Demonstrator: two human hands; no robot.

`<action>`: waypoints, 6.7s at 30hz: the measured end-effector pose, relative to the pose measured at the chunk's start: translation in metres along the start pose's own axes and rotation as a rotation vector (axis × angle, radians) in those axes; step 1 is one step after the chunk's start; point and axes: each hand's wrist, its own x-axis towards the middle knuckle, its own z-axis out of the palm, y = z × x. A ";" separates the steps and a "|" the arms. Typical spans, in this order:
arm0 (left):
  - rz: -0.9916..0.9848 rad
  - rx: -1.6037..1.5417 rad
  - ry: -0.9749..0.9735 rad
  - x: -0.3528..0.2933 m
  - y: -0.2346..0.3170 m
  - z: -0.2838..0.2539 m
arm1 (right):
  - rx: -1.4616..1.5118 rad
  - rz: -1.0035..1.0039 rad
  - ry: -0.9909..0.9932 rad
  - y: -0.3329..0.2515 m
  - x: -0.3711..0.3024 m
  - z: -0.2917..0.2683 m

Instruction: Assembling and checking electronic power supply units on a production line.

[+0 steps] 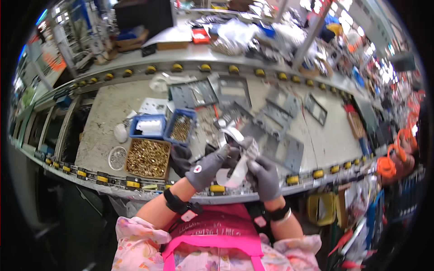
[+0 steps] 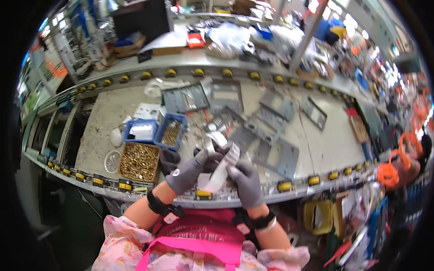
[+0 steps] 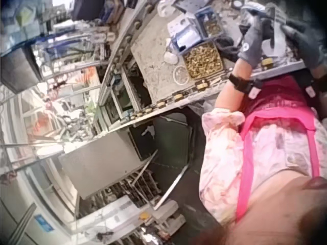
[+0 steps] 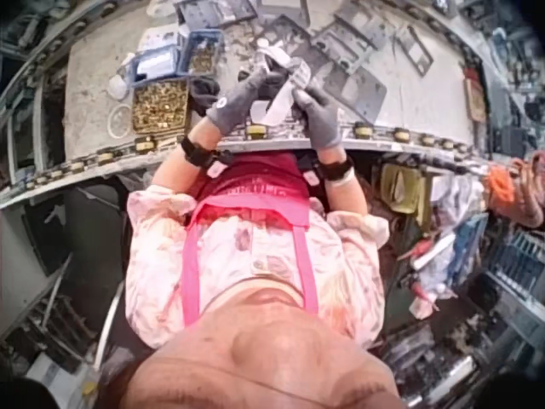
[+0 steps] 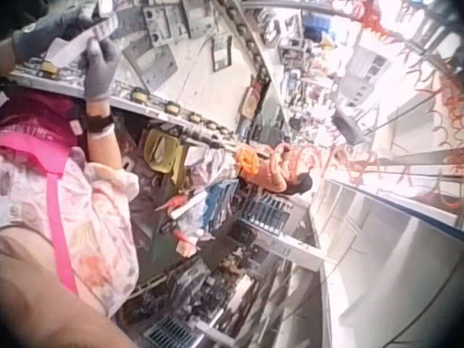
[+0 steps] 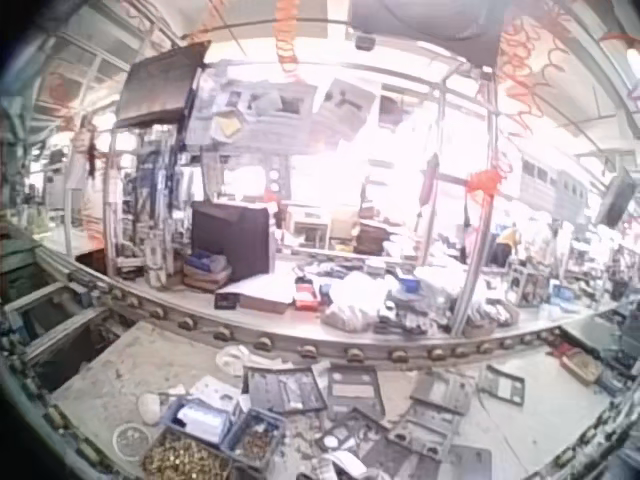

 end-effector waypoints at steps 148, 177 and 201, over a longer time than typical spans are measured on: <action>-0.128 -0.070 0.439 0.075 -0.053 -0.055 | -1.351 -0.156 0.194 0.055 0.133 -0.116; -0.113 0.016 0.427 0.081 -0.057 -0.050 | -1.374 -0.281 0.334 0.086 0.145 -0.139; -0.101 0.124 0.322 0.083 -0.069 -0.082 | -1.606 0.038 -0.366 0.052 0.104 -0.084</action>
